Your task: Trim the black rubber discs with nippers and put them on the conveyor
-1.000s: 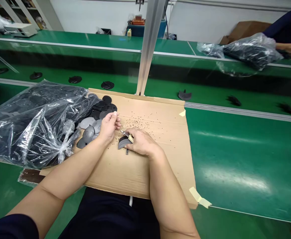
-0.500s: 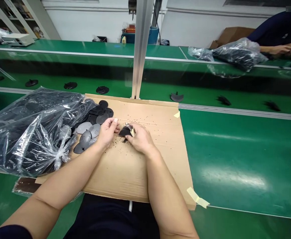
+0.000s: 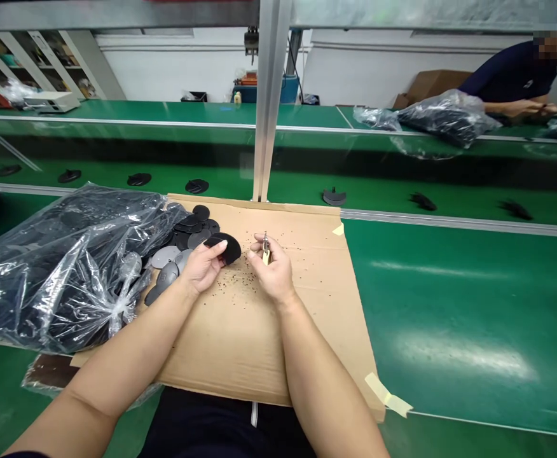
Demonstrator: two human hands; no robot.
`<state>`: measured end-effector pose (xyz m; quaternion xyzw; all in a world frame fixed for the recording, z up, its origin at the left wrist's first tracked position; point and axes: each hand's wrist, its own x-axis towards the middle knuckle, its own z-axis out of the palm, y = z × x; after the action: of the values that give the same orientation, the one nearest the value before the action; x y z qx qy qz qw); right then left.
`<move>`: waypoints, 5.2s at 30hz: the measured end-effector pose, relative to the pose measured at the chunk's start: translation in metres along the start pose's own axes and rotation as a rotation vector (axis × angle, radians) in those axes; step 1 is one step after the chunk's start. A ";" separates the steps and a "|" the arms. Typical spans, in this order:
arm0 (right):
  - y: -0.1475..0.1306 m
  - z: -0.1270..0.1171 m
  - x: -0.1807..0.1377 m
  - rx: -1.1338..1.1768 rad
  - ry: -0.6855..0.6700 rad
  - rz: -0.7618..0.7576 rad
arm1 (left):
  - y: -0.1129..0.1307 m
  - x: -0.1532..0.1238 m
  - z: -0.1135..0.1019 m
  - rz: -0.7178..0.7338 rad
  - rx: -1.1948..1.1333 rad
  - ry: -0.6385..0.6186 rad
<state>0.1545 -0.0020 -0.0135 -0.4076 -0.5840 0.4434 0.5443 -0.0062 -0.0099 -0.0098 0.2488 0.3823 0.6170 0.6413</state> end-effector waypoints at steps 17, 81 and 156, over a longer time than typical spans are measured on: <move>-0.010 0.013 -0.016 -0.297 -0.310 -0.233 | 0.002 -0.001 -0.002 -0.125 0.054 -0.101; -0.006 0.007 -0.001 0.206 0.015 0.397 | 0.015 0.006 -0.006 -0.361 -0.305 -0.085; 0.006 0.007 0.006 -0.253 -0.017 0.059 | -0.003 0.003 0.002 0.148 0.134 0.057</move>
<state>0.1466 0.0048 -0.0175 -0.4863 -0.6277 0.3856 0.4700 -0.0026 -0.0074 -0.0114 0.3011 0.4213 0.6425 0.5648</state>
